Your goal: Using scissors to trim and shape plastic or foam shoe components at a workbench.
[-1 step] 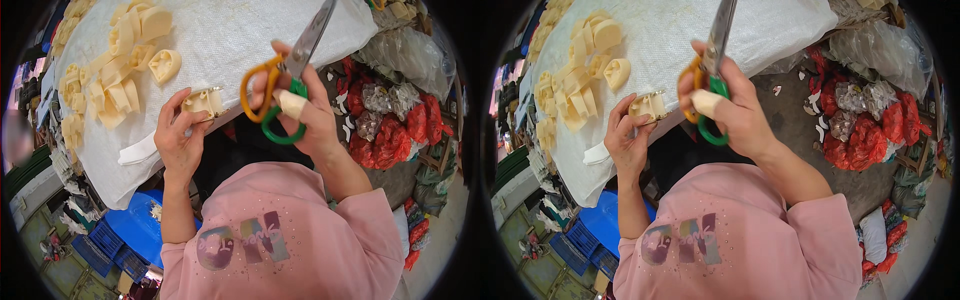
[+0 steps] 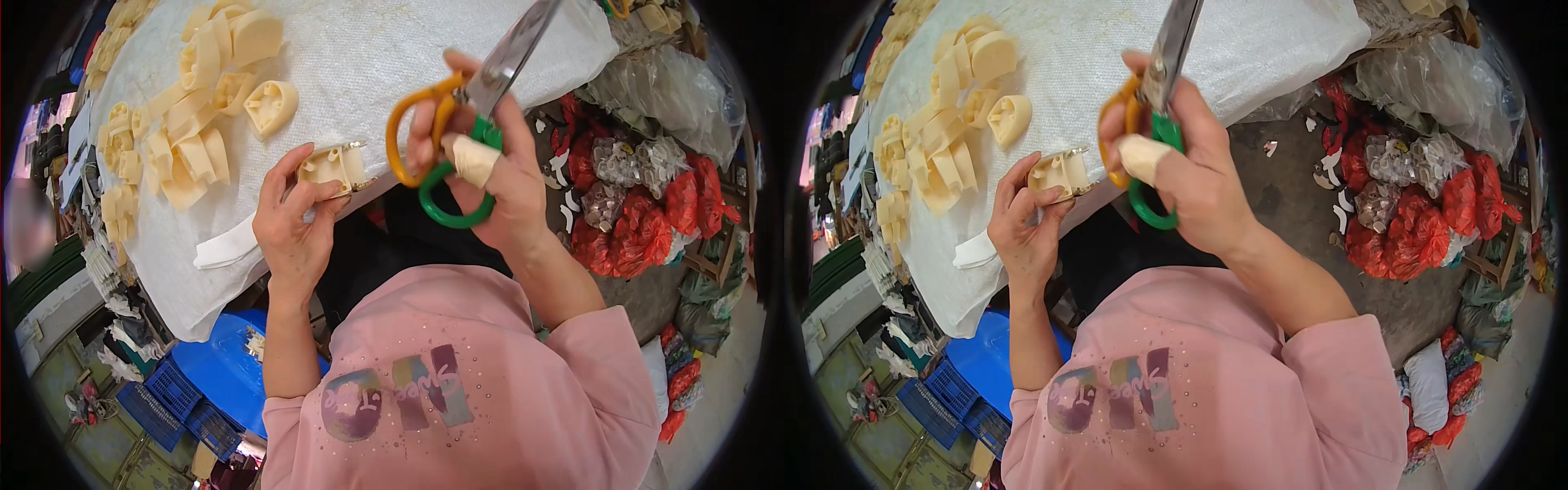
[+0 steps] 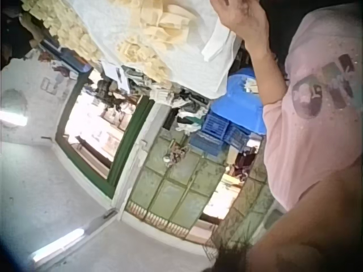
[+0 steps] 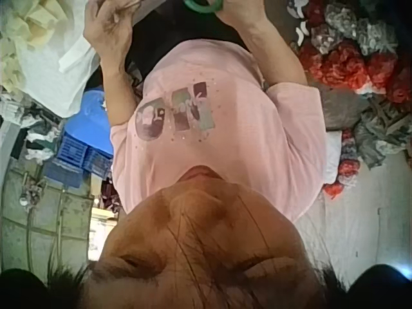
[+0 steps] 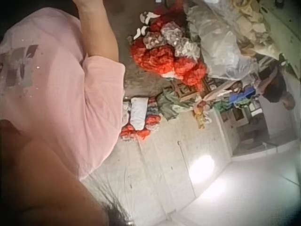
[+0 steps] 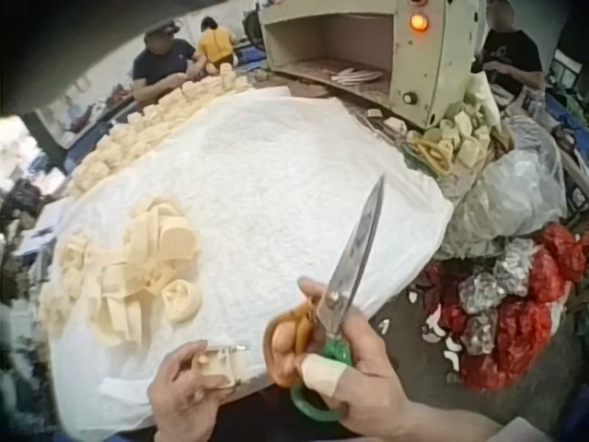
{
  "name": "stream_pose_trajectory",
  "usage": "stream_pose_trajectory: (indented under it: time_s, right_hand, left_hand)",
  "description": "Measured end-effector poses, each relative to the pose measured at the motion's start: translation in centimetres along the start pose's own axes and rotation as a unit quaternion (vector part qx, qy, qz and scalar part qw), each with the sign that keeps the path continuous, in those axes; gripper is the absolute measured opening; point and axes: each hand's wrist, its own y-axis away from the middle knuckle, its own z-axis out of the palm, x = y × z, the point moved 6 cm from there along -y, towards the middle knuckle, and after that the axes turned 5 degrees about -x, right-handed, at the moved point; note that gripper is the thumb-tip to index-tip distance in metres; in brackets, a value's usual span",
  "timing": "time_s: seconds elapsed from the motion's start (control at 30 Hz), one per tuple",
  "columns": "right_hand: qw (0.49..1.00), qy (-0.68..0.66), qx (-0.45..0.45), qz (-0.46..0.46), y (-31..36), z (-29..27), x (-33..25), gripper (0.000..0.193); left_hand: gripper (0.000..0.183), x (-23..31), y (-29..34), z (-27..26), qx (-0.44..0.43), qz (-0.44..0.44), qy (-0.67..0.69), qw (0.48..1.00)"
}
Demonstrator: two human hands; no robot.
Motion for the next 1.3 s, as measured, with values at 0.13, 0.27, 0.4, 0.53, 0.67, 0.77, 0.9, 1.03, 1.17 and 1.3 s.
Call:
stream_pose_trajectory:
  time_s: [0.13, 0.27, 0.4, 0.53, 0.67, 0.77, 0.9, 1.03, 1.17, 1.3]
  right_hand:
    - [0.992, -0.012, -0.056, -0.112, -2.8, 1.5, 0.0, 0.055]
    - [0.995, 0.053, -0.048, -0.068, -3.0, 1.4, 4.1, 0.062]
    - [0.997, 0.027, -0.063, -0.047, -3.6, 1.6, 3.5, 0.062]
    - [0.987, -0.003, -0.080, -0.142, -2.5, 2.2, 1.7, 0.062]
    - [0.989, 0.054, -0.039, -0.132, -2.4, 1.7, 4.0, 0.057]
    - [0.993, 0.003, -0.061, -0.096, -3.2, 1.5, 2.6, 0.061]
    - [0.995, -0.012, -0.034, -0.088, -2.6, 1.4, 4.7, 0.059]
    - [0.996, -0.027, -0.049, -0.071, -3.0, 1.3, 3.8, 0.056]
    - [0.992, -0.028, -0.052, -0.108, -1.0, 2.0, -0.4, 0.058]
    - [0.999, -0.007, -0.028, -0.045, 0.5, 1.6, 5.0, 0.056]
  left_hand:
    - [0.020, 0.3, 0.0, -0.1, -0.005, -0.001, -0.014, 1.000]
    - [0.021, 0.5, -0.1, -0.3, 0.003, 0.011, -0.043, 0.999]
    - [0.021, 0.0, -0.1, -0.2, 0.001, 0.015, -0.040, 0.999]
    - [0.021, 0.3, -0.1, -0.1, 0.004, 0.035, -0.043, 0.998]
    - [0.021, 0.2, -0.1, -0.3, 0.006, 0.025, -0.039, 0.999]
    - [0.021, -0.2, -0.1, -0.1, 0.001, 0.016, -0.044, 0.999]
    - [0.021, 0.5, -0.4, -0.3, 0.019, 0.044, -0.064, 0.997]
    - [0.022, 0.1, 0.0, -0.4, 0.031, 0.040, -0.054, 0.997]
    - [0.022, 0.3, 0.0, -0.4, 0.031, 0.041, -0.048, 0.998]
    - [0.022, 0.3, -0.3, -0.2, 0.019, 0.017, -0.043, 0.999]
